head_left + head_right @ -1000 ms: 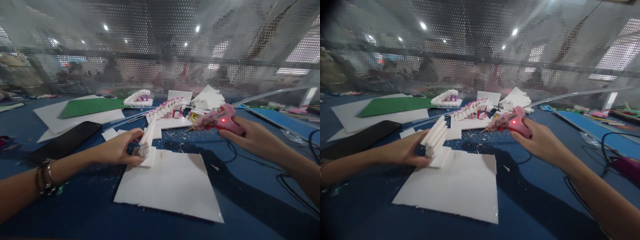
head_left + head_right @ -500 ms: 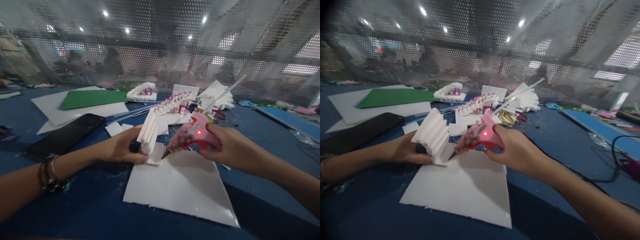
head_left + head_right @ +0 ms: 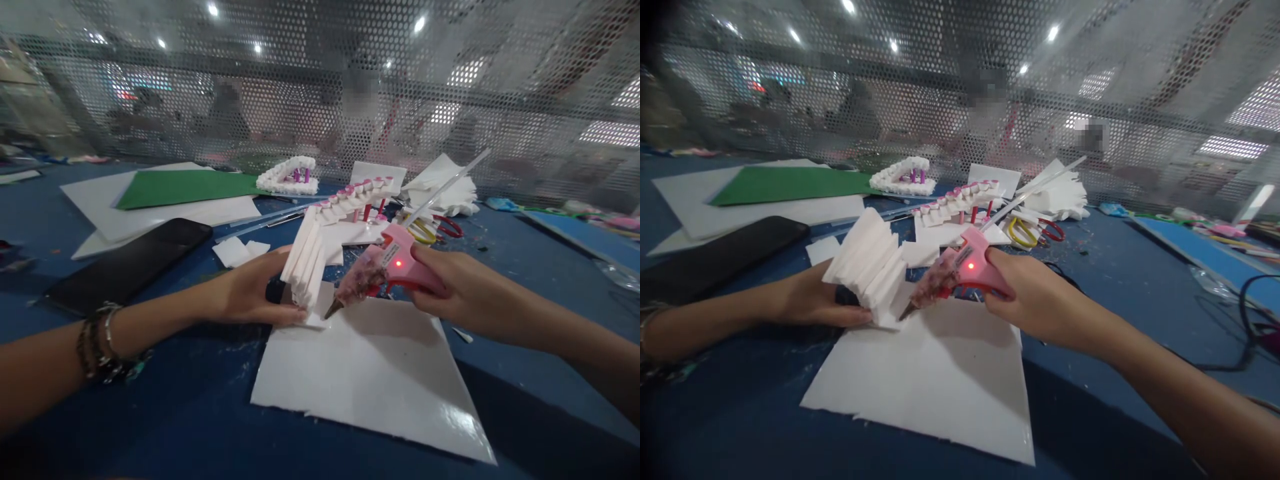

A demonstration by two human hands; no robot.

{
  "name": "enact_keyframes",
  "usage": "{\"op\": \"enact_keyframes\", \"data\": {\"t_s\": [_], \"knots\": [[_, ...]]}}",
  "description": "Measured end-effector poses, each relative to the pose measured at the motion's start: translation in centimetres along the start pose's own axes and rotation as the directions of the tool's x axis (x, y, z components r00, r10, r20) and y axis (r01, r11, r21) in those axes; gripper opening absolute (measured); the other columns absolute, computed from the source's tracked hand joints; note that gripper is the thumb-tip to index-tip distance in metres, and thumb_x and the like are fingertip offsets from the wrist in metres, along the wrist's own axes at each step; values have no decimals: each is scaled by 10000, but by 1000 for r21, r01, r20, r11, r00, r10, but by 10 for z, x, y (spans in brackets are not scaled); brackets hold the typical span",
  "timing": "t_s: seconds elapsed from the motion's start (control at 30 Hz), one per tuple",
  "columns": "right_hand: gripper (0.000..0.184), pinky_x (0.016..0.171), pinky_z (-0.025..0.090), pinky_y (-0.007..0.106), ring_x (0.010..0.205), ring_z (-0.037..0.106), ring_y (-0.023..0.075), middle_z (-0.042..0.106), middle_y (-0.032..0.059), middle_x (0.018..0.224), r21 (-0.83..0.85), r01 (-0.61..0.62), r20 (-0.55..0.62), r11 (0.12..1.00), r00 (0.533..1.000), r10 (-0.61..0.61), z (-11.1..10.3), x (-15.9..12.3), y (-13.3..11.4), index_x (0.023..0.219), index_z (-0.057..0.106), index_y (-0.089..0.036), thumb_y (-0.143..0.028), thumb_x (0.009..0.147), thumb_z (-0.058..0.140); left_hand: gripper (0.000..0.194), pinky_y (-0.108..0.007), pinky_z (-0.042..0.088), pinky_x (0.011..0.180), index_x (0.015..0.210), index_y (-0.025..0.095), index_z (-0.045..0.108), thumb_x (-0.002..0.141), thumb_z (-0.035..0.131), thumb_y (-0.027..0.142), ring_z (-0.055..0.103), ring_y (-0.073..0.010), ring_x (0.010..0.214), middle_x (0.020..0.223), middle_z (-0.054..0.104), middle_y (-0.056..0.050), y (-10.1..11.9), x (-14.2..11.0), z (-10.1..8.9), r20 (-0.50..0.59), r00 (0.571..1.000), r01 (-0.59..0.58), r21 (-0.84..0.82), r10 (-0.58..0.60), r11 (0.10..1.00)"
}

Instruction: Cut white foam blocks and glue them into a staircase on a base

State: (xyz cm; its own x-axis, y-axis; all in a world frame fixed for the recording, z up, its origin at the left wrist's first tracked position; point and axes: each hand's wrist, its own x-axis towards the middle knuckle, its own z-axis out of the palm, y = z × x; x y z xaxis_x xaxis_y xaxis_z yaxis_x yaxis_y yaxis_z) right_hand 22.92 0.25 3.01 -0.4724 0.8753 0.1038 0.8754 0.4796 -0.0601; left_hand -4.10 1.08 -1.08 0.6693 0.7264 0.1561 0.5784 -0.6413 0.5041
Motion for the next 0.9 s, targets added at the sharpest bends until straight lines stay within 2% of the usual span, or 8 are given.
{"op": "enact_keyframes", "data": {"t_s": [0.17,0.3,0.47,0.73,0.9], "knots": [[106,446,301,228,450,419,107,483,-15,550,-7,1,-1,1000,1000,-1,-1,-1,-1,636,333,-222,-253,673,427,552,-290,422,754,1183,172,440,728,506,478,549,-224,866,890,608,-53,0,-1,0,-7,1000,-13,-8,13,1000],[98,458,312,237,473,433,114,507,4,585,-29,18,9,999,1000,-17,-3,0,-1,638,328,-222,-235,692,409,609,-295,412,785,1234,155,394,727,523,468,543,-237,909,932,606,-70,0,-1,1,-31,999,-34,-32,33,999],[101,446,311,236,456,423,110,501,0,571,-12,-28,23,1000,999,28,-4,3,0,630,320,-226,-199,680,404,625,-292,416,773,1270,188,350,737,524,463,549,-229,896,922,608,-51,-1,0,3,-36,999,-36,-67,33,997],[78,470,327,252,515,472,133,527,20,611,0,-38,-17,999,999,38,0,9,6,653,358,-217,-243,701,414,535,-286,428,754,1186,187,446,726,537,445,532,-224,904,940,591,-56,0,0,3,-62,997,-52,-66,47,997],[131,481,320,261,548,477,148,522,33,627,-4,-52,-37,999,998,52,3,12,11,626,315,-222,-269,699,414,524,-279,430,736,1167,173,465,724,537,442,536,-214,874,939,579,-55,0,1,3,-85,994,-70,-44,66,997]]}}
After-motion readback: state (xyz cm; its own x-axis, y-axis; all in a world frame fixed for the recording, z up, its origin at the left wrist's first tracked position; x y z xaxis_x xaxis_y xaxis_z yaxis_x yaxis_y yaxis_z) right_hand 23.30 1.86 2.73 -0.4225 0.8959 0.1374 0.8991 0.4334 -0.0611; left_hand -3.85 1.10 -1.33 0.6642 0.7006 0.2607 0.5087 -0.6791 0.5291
